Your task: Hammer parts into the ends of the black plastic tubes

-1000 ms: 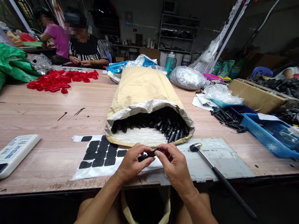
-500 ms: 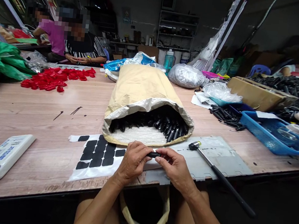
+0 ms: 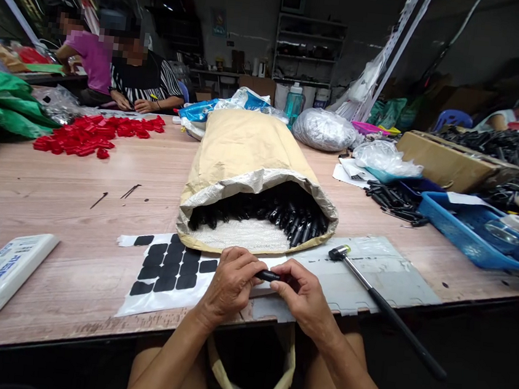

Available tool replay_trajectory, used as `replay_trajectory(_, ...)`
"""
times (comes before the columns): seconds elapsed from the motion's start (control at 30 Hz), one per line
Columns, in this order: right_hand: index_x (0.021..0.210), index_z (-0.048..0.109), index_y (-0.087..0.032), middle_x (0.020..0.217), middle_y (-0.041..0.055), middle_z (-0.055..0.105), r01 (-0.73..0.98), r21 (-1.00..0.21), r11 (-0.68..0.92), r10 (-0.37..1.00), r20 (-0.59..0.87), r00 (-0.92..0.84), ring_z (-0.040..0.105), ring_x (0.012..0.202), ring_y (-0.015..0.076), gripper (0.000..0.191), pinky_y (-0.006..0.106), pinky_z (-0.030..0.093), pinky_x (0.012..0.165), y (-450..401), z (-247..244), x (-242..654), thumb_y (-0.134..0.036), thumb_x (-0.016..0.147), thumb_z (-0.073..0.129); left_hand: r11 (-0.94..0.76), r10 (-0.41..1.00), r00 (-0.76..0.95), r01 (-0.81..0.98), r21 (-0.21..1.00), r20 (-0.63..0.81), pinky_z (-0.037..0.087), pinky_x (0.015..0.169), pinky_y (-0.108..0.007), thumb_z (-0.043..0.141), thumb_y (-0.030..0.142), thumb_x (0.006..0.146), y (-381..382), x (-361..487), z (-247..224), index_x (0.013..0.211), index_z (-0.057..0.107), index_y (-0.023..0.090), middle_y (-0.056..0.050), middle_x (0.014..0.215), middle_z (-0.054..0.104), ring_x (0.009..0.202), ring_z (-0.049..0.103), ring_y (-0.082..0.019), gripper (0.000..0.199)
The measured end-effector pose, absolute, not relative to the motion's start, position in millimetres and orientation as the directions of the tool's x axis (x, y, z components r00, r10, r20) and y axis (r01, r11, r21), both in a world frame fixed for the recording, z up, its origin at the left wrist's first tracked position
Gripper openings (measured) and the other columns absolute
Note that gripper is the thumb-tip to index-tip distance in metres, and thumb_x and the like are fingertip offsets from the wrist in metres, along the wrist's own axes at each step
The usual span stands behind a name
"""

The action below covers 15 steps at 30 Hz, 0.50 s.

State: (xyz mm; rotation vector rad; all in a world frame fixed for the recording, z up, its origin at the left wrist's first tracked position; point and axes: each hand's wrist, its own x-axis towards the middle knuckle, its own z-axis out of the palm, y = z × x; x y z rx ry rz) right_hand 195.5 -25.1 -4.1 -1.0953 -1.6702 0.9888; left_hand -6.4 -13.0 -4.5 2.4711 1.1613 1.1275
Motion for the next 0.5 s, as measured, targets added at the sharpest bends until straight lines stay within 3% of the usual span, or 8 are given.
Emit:
replay_trajectory(0.23, 0.107, 0.066, -0.021, 0.092, 0.0014, 0.061, 0.448, -0.782, 0.432, 0.900, 0.344, -0.268, 0.055, 0.075, 0.0137, 0.025, 0.027, 0.045, 0.068, -27.8, -1.1, 201.1, -0.023, 0.083, 0.071, -0.678, 0.729, 0.455, 0.583, 0.447, 0.512, 0.034, 0.093, -0.042, 0.062, 0.014, 0.089, -13.3, -3.8, -0.9, 0.104, 0.070, 0.022, -0.002, 0.095, 0.073, 0.096, 0.055, -0.023, 0.019)
replay_trajectory(0.4, 0.099, 0.066, -0.022, 0.089, 0.0025, 0.060, 0.605, -0.615, 0.506, 0.862, 0.360, -0.356, 0.056, 0.084, 0.0170, 0.011, 0.030, 0.044, 0.077, -29.2, 2.5, 200.8, -0.029, 0.091, 0.065, -0.685, 0.720, 0.459, 0.590, 0.427, 0.521, 0.033, 0.093, -0.043, 0.060, 0.013, 0.089, -14.0, -3.5, -2.0, 0.104, 0.069, 0.021, -0.002, 0.093, 0.072, 0.096, 0.054, -0.023, 0.019)
replay_trajectory(0.5, 0.096, 0.065, -0.021, 0.088, 0.0027, 0.059, 0.655, -0.560, 0.507, 0.862, 0.342, -0.375, 0.055, 0.084, 0.0176, 0.013, 0.030, 0.043, 0.077, -29.6, 5.1, 201.4, -0.034, 0.094, 0.062, -0.688, 0.716, 0.458, 0.591, 0.421, 0.526, 0.032, 0.094, -0.044, 0.059, 0.012, 0.089, -14.7, -3.0, -2.5, 0.104, 0.069, 0.021, -0.002, 0.093, 0.072, 0.097, 0.054, -0.024, 0.020)
